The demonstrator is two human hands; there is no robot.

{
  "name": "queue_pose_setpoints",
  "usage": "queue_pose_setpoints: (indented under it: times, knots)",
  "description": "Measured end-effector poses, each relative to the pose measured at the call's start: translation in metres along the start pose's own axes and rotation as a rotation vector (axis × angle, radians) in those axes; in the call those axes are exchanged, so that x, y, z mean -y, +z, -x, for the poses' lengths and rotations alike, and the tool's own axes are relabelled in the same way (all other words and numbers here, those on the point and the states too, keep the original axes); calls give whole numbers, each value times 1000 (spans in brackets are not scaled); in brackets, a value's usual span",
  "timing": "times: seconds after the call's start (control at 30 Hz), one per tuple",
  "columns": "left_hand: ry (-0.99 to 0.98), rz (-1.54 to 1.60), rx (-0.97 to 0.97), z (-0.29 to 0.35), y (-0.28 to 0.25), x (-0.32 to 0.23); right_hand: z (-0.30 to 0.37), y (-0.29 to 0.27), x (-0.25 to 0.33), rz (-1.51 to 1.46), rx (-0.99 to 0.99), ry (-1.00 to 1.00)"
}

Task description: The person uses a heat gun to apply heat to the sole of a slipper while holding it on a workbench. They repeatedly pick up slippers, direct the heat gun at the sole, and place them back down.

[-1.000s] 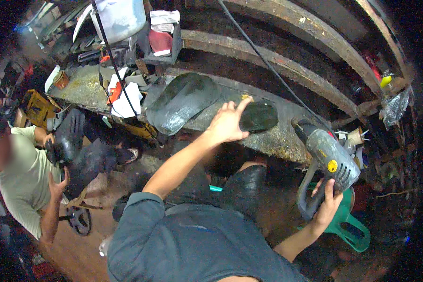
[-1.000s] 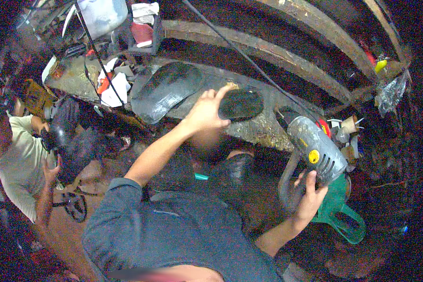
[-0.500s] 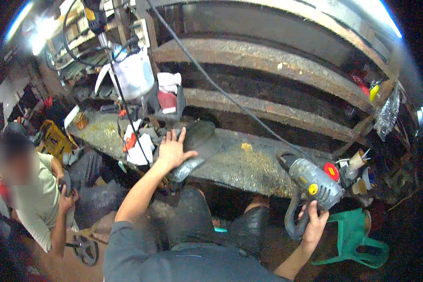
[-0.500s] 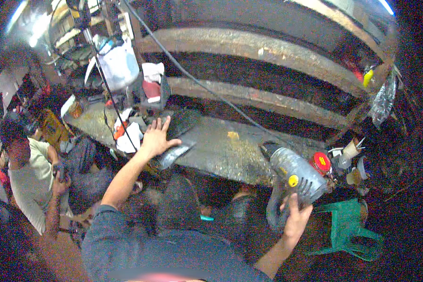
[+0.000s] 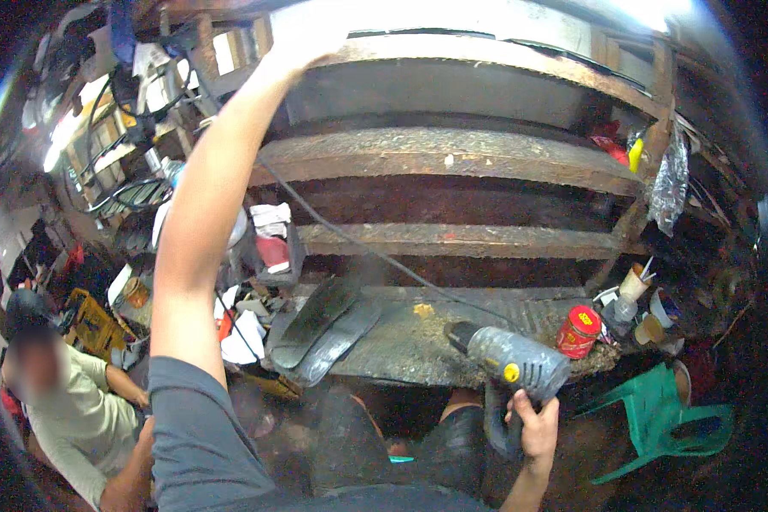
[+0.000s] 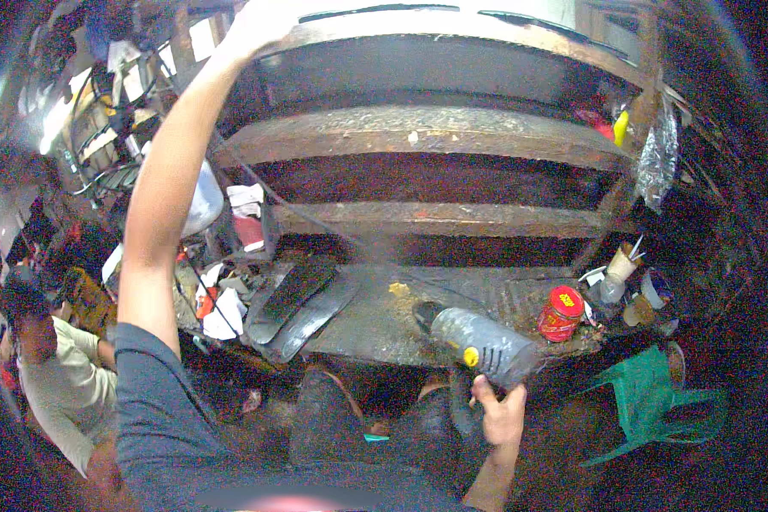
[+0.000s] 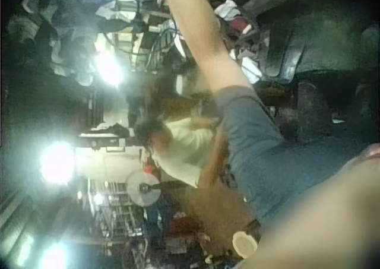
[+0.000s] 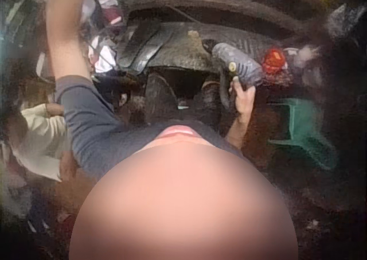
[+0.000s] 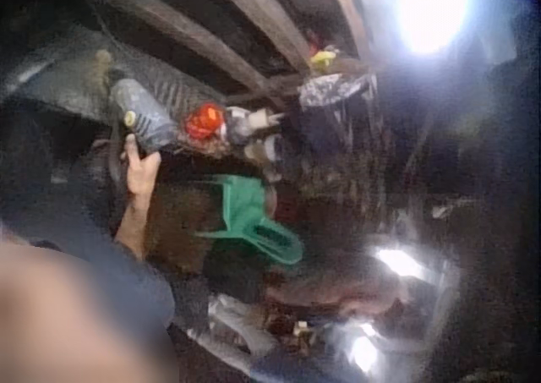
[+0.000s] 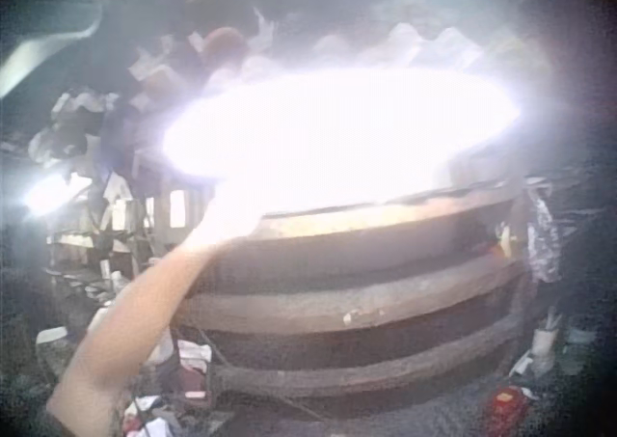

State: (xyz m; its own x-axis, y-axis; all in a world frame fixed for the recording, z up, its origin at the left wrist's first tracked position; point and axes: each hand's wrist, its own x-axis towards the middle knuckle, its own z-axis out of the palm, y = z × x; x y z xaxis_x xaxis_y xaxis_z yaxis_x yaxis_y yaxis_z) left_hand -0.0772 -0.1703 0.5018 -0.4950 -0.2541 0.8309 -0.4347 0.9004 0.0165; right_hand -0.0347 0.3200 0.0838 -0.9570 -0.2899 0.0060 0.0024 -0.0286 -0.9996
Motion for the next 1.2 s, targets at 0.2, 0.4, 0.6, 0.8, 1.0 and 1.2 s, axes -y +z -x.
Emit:
queue_pose_setpoints:
  times: [0.2,0.4,0.6,0.8,1.0,1.2]
  knots:
    - [-169,-77,237,-96,55,32,-5,-3,-3,-4,79,52]
    - [-192,47,241,-129,56,46,-15,-6,-8,5,92,114]
    - [-178,306,215,-148,43,62,-18,-18,-14,20,76,70]
    - [72,776,282,-121,14,117,-11,-33,-14,86,57,20]
    - [-702,1208,115,-116,-10,179,-5,-38,-3,-2,-8,67]
    - [234,565,1,-98,-8,126,-14,-22,3,75,72,70]
